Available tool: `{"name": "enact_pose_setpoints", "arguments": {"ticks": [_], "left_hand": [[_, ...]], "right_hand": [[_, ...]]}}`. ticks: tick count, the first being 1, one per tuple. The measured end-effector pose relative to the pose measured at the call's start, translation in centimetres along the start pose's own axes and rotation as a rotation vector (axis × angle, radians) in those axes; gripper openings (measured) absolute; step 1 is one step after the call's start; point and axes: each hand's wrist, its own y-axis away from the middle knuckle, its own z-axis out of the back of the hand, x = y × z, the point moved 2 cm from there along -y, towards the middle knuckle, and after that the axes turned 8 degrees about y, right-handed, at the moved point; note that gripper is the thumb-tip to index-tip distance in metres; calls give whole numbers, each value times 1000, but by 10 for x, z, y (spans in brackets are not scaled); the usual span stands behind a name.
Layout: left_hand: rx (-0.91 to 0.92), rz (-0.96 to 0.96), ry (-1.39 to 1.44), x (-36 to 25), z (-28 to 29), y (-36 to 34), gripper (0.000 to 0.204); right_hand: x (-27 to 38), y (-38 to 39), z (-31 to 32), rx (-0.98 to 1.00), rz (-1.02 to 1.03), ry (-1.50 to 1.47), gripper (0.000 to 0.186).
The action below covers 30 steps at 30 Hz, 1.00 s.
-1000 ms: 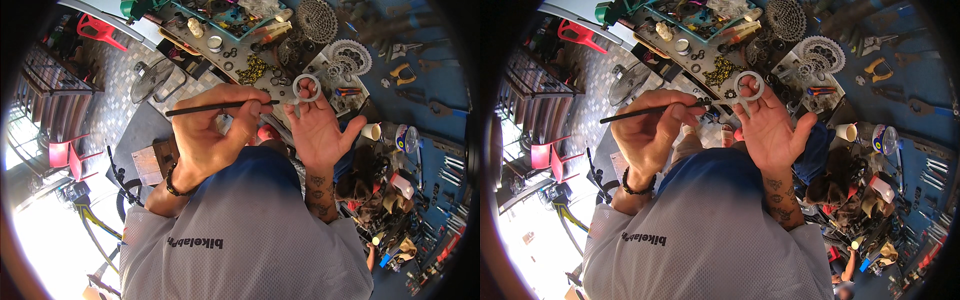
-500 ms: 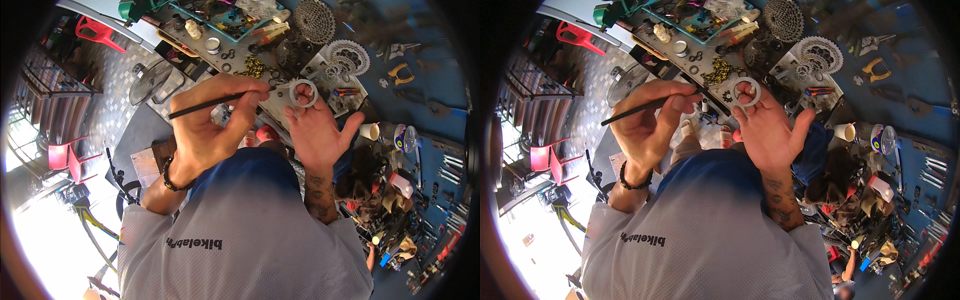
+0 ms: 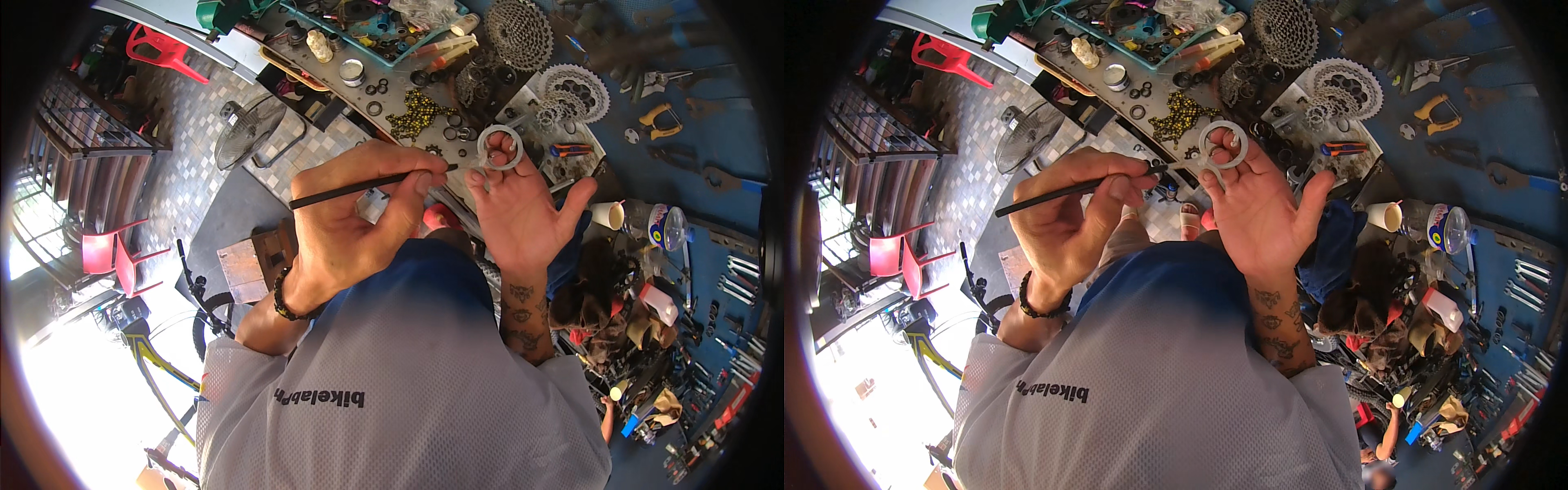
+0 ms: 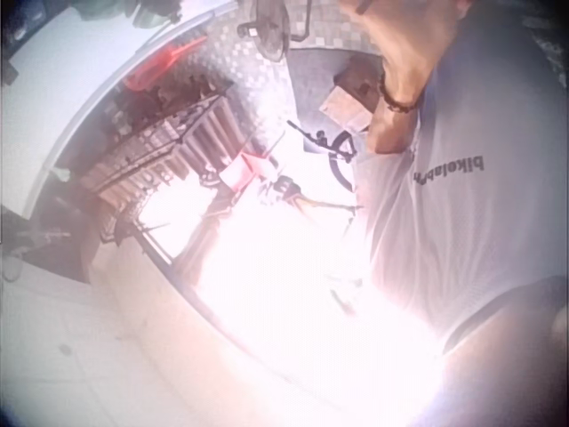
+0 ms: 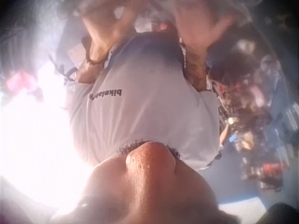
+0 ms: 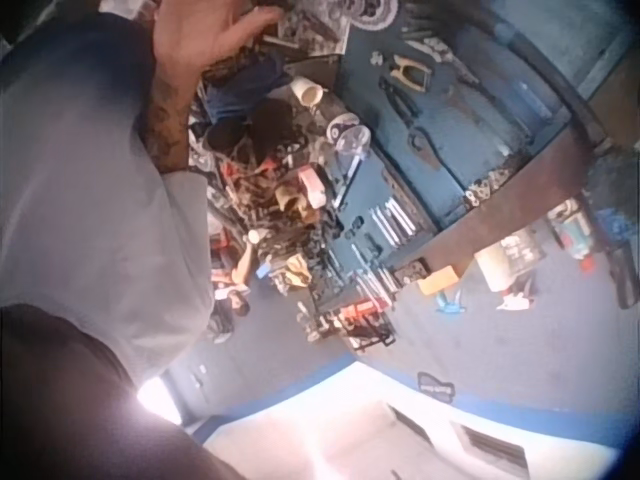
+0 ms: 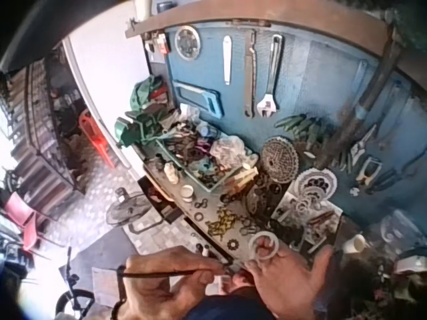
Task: The person cleans a bicycle fork with a rag, then applies grease to a headset bearing using a small brush and installs the bearing into the bicycle frame's head tube. The person wipes the area and continues working on the headset assembly.
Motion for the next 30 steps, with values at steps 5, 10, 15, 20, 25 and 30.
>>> {"name": "enact_pose_setpoints", "arguments": {"ticks": [5,10,15,20,25,30], "left_hand": [[-57,164,198,2,-3,3,16],[-110,173,177,4,7,-6,18],[-137,79,120,3,9,-9,18],[-39,79,122,4,4,-4,17],[6,137,203,4,-1,1,17],[-123,115,190,8,10,-10,18]], "right_hand": [[-1,-2,-1,47,-13,-35,107],[0,-4,1,49,-72,-69,106],[-1,-5,-3,23,-103,-131,106],[0,-6,-9,-74,-142,-259,102],[1,-7,-14,-134,-155,-331,101],[1,-8,-16,-113,-172,-368,101]]}}
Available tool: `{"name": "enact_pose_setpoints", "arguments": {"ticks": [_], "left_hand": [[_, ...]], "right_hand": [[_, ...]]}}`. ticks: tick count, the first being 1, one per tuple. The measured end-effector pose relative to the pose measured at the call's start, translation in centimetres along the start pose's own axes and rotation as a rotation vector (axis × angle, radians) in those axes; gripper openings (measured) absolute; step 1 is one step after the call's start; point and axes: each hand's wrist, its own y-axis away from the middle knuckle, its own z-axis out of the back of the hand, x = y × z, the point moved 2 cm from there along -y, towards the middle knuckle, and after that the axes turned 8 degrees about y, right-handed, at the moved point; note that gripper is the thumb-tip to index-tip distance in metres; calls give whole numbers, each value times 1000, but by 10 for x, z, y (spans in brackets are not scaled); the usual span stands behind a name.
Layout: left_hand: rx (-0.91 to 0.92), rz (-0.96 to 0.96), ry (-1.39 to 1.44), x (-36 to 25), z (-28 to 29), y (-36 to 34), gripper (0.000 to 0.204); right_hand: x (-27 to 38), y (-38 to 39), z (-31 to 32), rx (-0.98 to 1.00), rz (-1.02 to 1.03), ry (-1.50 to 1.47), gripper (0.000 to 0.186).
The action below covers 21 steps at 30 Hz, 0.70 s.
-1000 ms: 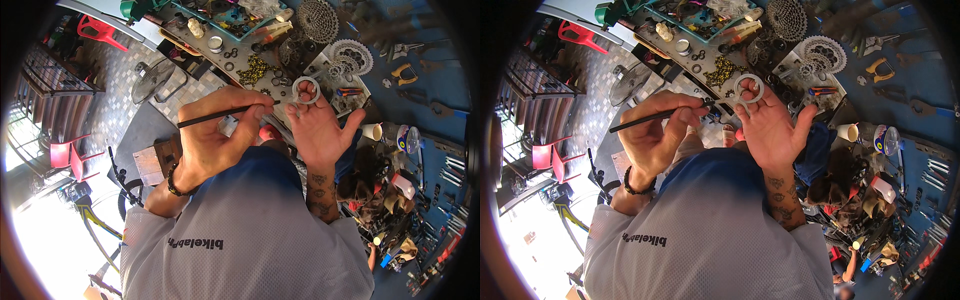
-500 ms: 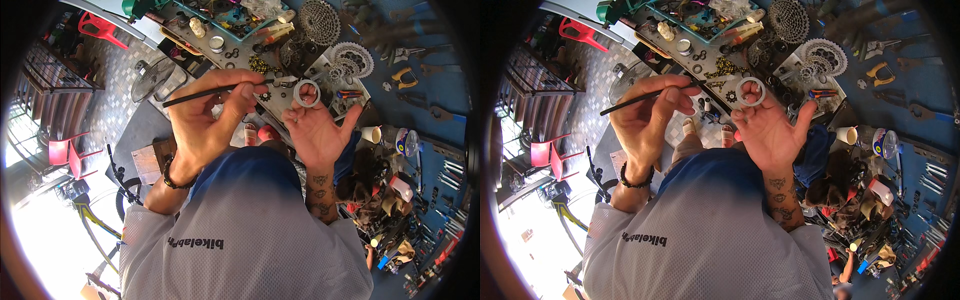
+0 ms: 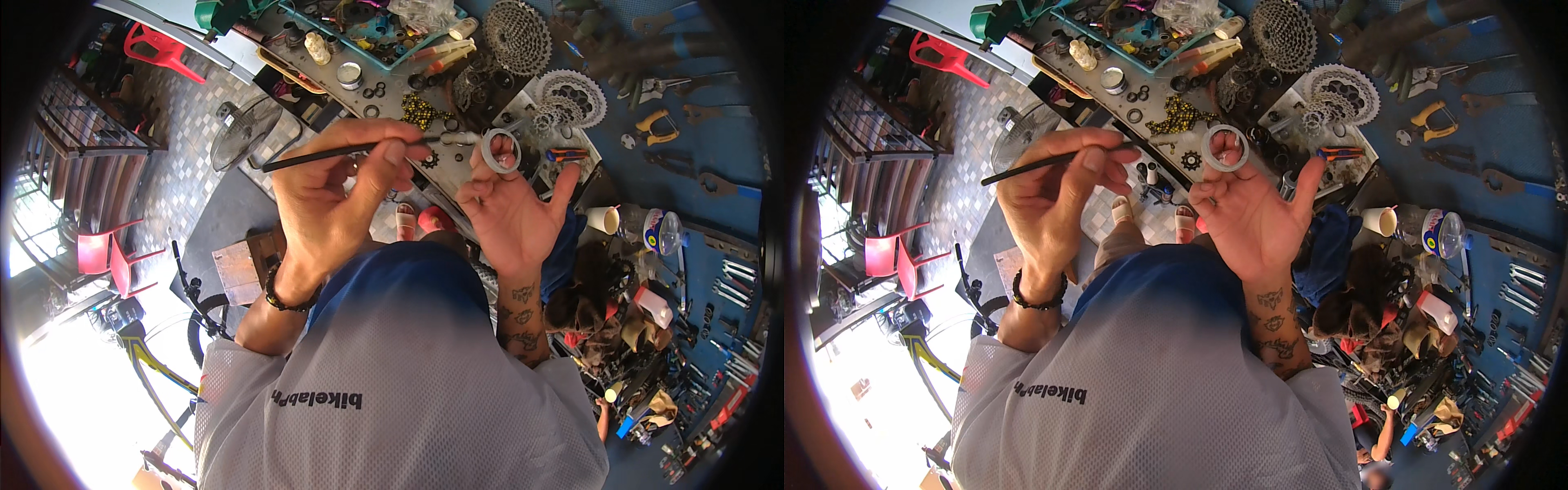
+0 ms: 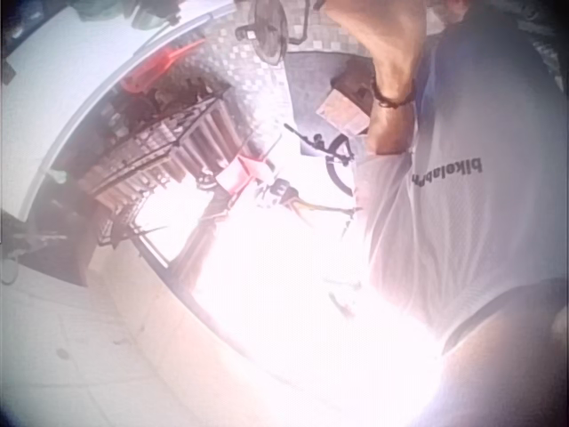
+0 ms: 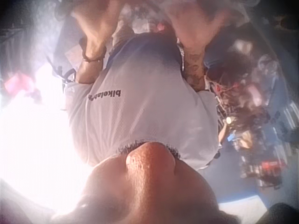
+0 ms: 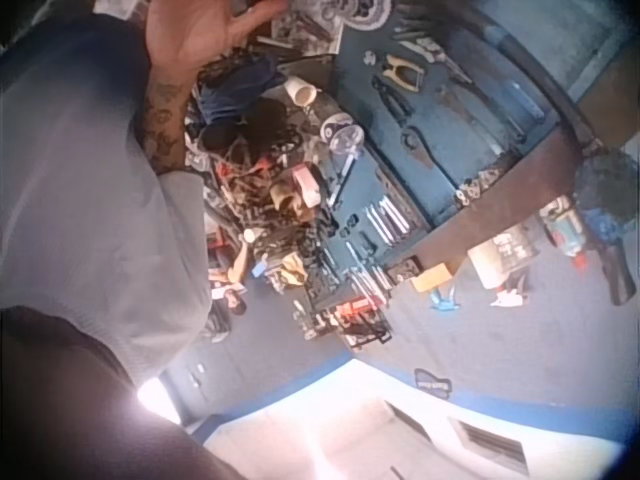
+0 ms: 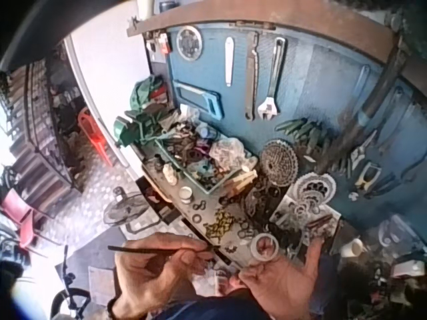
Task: The person cleans a bicycle fork with a rag, then applies grease to a headset bearing using a small brush and installs the bearing into the bicycle frame's head tube. The person wipes the area and continues working on the headset assembly.
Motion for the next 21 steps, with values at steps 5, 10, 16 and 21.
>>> {"name": "enact_pose_setpoints", "arguments": {"ticks": [5,10,16,21], "left_hand": [[31,13,0,1,2,0,18],[8,26,13,-10,5,4,17],[-116,30,23,-13,44,10,19],[-434,-350,-418,-105,136,-8,11]], "right_hand": [[-1,1,-2,-6,-11,62,91],[-7,-7,-4,-22,-21,48,101],[-31,-29,0,-96,-130,207,85],[-99,-84,-9,181,-258,300,84]]}}
